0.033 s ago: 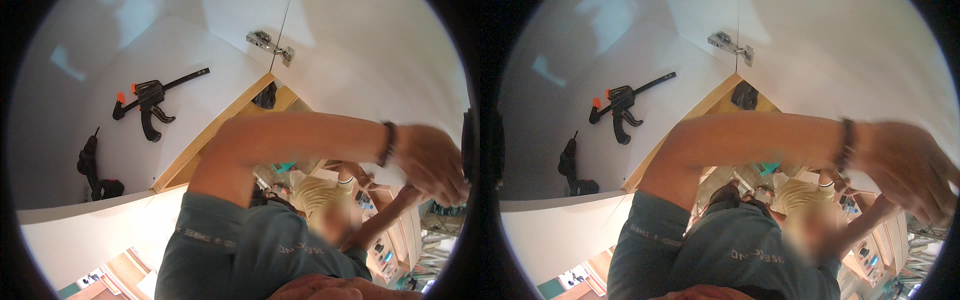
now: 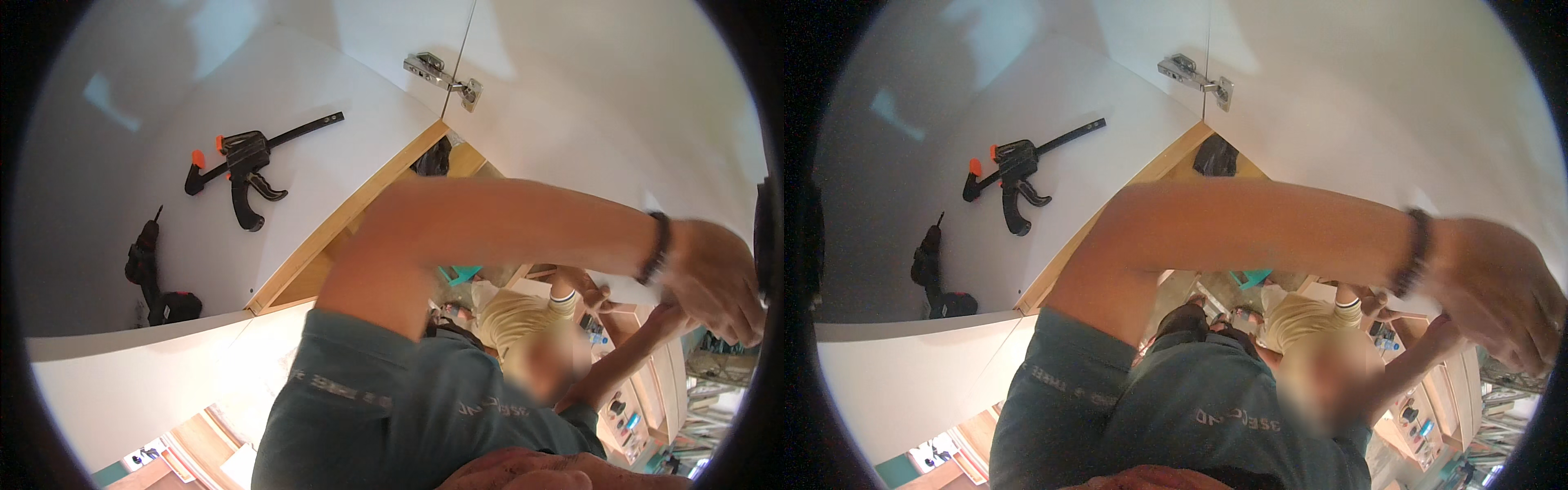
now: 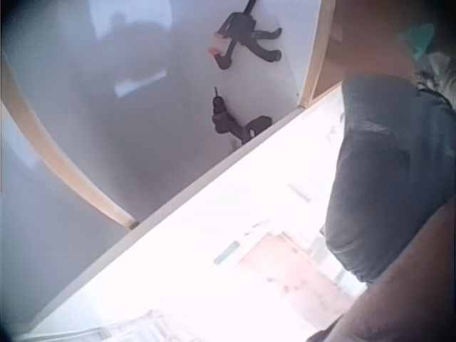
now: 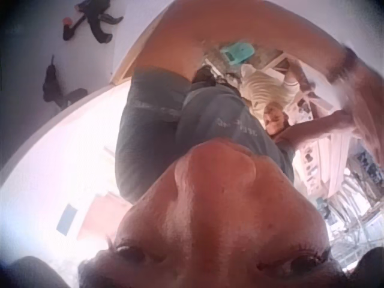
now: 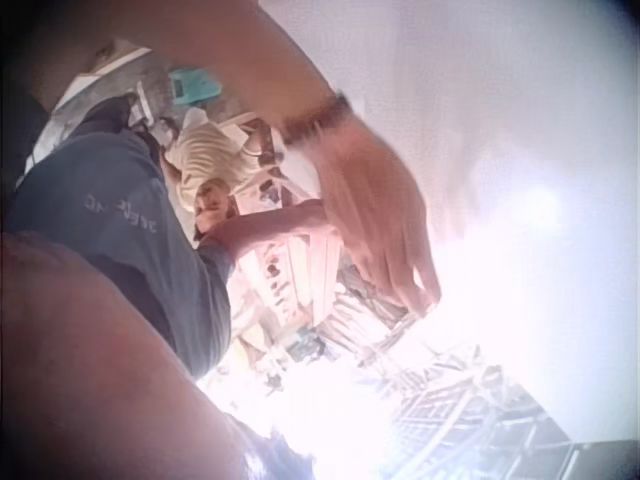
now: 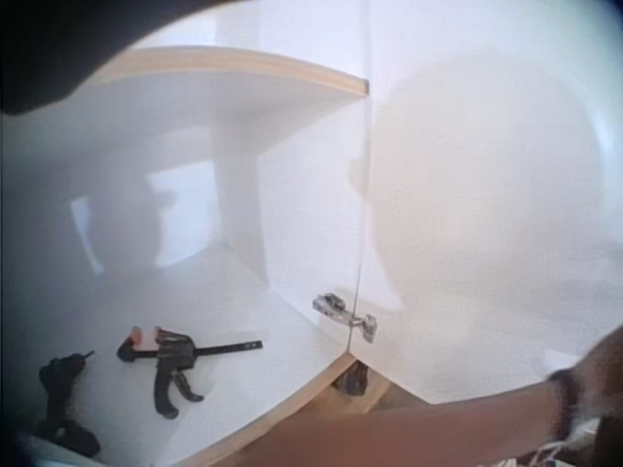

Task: The person measures the cabinet opening with a tape measure, then removes a white cabinet door from its hinges. They hand the door to a coworker, receive it back, and reattach it to the cabinet frame, aligning the hinges.

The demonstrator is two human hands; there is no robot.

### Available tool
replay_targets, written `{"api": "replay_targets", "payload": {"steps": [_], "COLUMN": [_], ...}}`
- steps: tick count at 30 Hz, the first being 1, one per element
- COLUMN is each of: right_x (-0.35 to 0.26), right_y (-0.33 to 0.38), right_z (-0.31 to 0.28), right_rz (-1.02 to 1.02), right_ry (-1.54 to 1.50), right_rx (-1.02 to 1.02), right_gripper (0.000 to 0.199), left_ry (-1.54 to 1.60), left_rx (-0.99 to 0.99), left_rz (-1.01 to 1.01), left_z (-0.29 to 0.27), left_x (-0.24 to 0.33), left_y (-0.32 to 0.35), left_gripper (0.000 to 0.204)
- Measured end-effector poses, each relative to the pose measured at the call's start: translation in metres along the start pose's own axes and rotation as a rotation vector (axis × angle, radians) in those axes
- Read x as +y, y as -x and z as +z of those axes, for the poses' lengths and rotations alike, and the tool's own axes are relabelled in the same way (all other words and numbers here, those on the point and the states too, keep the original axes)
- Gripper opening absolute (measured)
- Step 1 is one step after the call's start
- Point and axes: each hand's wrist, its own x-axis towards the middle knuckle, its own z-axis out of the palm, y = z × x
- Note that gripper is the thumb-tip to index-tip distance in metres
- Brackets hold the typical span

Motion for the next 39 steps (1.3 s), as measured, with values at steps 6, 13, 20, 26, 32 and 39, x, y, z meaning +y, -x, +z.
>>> {"api": "replay_targets", "payload": {"steps": [6, 13, 20, 26, 32, 39], "right_x": [-0.023, -0.028, -0.030, -0.048, -0.059, 0.008], "right_y": [0.010, 0.015, -0.040, -0.053, 0.015, -0.022], "right_z": [0.010, 0.016, -0.070, -0.032, 0.063, -0.011], "right_rz": [-0.027, 0.017, 0.371, 0.007, 0.068, -0.112], "right_ry": [0.150, 0.183, -1.028, -0.349, -0.137, -0.013], "right_rx": [-0.027, -0.116, -0.725, 0.180, 0.128, -0.111], "right_gripper": [0.034, 0.049, 0.097, 0.106, 0.088, 0.061], "left_ry": [0.020, 0.004, 0.036, 0.075, 0.108, 0.112], "left_rx": [-0.114, -0.163, -0.184, -0.192, -0.197, -0.218], "left_rz": [0.124, 0.179, 0.227, 0.254, 0.270, 0.325], "left_z": [0.067, 0.104, 0.115, 0.120, 0.120, 0.113], "left_x": [0.004, 0.000, -0.005, -0.003, 0.002, 0.003], "left_y": [-0.053, -0.082, -0.100, -0.110, -0.103, -0.109], "left_gripper": [0.034, 0.031, 0.028, 0.026, 0.024, 0.023]}}
